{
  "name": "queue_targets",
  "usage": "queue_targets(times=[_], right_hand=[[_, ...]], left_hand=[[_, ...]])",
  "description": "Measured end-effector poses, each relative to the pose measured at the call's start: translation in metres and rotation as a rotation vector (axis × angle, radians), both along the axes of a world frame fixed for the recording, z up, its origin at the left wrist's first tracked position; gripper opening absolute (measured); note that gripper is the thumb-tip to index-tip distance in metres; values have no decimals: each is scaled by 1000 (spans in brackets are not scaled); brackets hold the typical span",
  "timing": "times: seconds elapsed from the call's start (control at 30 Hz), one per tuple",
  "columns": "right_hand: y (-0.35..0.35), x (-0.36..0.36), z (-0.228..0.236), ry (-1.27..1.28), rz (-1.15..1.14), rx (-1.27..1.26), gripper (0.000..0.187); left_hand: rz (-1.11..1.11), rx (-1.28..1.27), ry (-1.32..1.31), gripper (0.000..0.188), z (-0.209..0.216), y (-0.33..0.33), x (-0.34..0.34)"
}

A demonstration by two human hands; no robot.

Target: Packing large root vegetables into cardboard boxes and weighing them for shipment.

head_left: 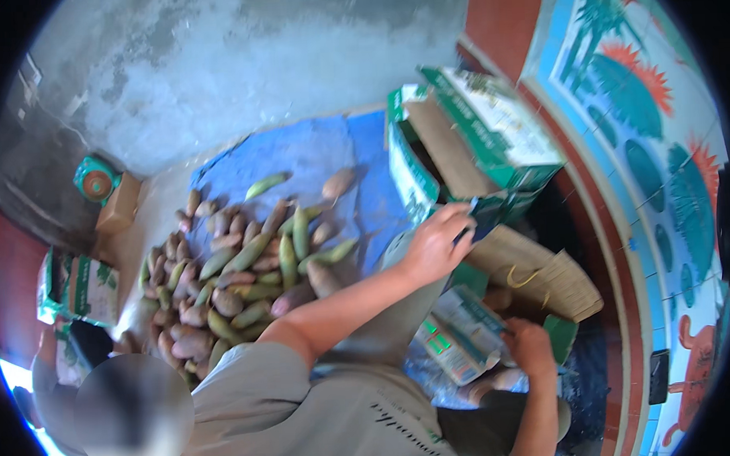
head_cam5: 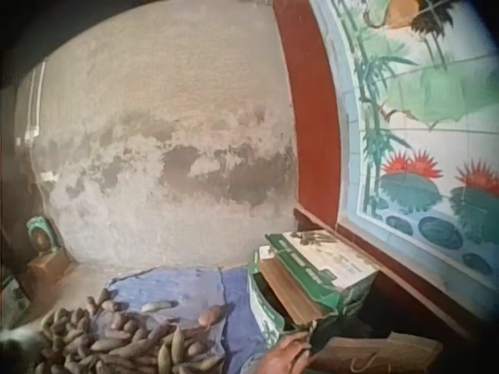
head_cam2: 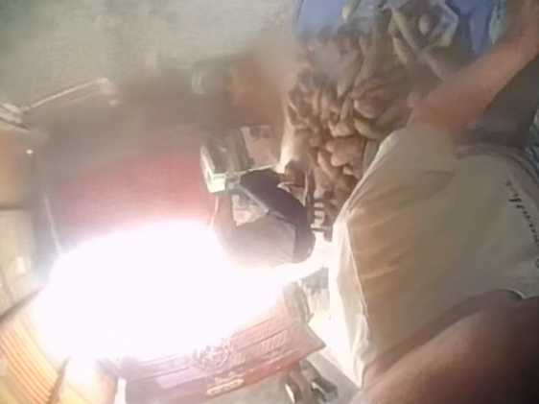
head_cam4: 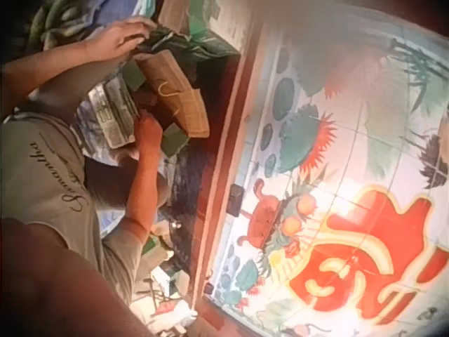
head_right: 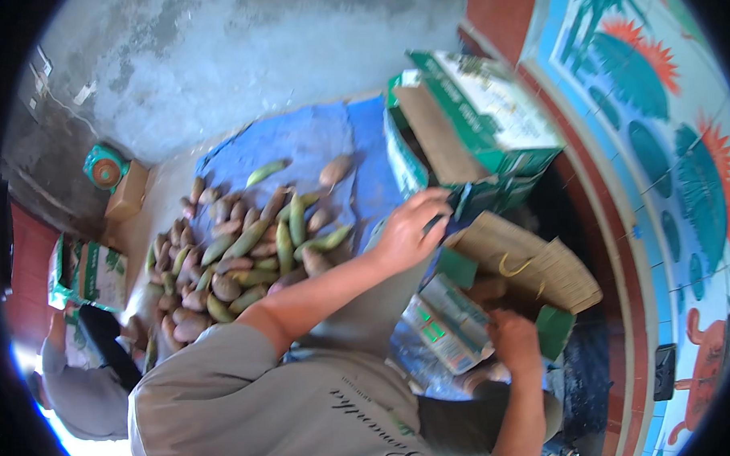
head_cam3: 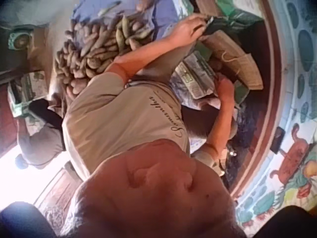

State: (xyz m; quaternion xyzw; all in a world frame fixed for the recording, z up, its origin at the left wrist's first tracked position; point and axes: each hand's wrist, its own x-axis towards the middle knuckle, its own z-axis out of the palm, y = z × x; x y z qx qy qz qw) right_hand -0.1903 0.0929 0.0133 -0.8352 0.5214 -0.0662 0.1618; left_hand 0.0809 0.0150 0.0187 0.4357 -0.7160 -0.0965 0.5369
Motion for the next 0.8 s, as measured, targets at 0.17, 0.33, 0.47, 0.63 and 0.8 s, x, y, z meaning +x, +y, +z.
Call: queue_targets(times=[0.17, 0.33, 0.47, 0.63, 0.8], right_hand=[[3, 6, 2, 51, -4, -23, 21], [5, 2, 1, 99, -1, 10, 21], [2, 4, 1, 124, 1, 39, 22], [-1, 3, -1, 144, 12, 36, 21], [-1, 5, 2, 152, 3, 49, 23]], left_hand=[[-1, 39, -24, 14, 5, 11, 4], [-4, 26, -34, 15, 8, 12, 0], [-1, 4, -38, 14, 8, 10, 1], [-2, -23, -35, 13, 6, 6, 1], [-3, -57, -29, 12, 7, 5, 3]])
